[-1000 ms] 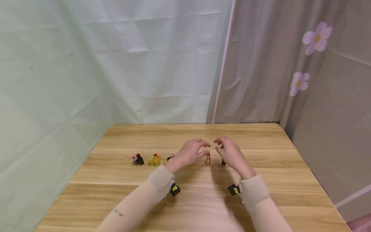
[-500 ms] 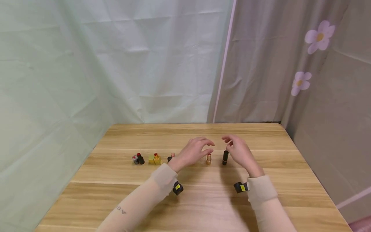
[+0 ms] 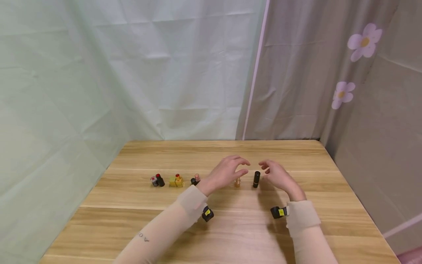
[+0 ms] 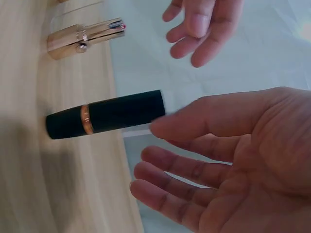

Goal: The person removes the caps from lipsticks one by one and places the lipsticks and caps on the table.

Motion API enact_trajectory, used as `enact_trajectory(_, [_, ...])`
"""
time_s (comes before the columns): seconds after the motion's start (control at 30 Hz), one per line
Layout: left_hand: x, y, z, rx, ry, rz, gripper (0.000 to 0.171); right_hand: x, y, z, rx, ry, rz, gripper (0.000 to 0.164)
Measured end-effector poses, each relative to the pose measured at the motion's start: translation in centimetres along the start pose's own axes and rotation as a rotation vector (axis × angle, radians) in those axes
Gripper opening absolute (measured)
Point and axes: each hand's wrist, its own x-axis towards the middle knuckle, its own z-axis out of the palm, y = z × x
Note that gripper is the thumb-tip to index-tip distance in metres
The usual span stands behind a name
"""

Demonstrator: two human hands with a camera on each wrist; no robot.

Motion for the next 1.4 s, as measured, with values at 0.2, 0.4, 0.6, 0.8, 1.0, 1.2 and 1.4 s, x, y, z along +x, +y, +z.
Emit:
enact_trajectory(0.2, [0.3, 0.2, 0.4, 0.001, -0.003, 0.006, 0.029, 0.1, 1.6, 0.7, 0.087, -0.062, 0.036, 0.048])
enact_trajectory(0.4, [0.4, 0.4, 0.7, -0.009, -0.017, -0.003, 0.029, 0.5, 3.3, 1.6, 0.152, -0.115, 0.071, 0.048])
enact_trajectory(0.6, [0.7, 0.9, 1.2, 0.008, -0.031, -0.007, 0.031, 1.0, 4.1, 2.5, 0.172, -0.112, 0.090, 0.042])
enact_trajectory(0.8, [1.2, 1.3, 1.8, 0.024, -0.044, -0.006, 0.034, 1.4, 4.7, 3.3, 0.181, -0.106, 0.058, 0.033])
enact_trajectory(1.0, [1.7, 1.8, 2.4, 0.033, -0.066, -0.016, 0.034, 1.6, 4.8, 3.9, 0.159, -0.080, 0.044, 0.024])
enact_trajectory(1.2, [2.1, 2.5, 2.6, 0.038, -0.093, -0.016, 0.034, 1.5, 4.8, 4.0, 0.108, -0.040, 0.030, 0.020])
enact_trajectory(1.4, [2.2, 2.5, 2.8, 0.025, -0.073, 0.000, 0.034, 1.5, 4.2, 3.6, -0.001, 0.002, 0.001, 0.018])
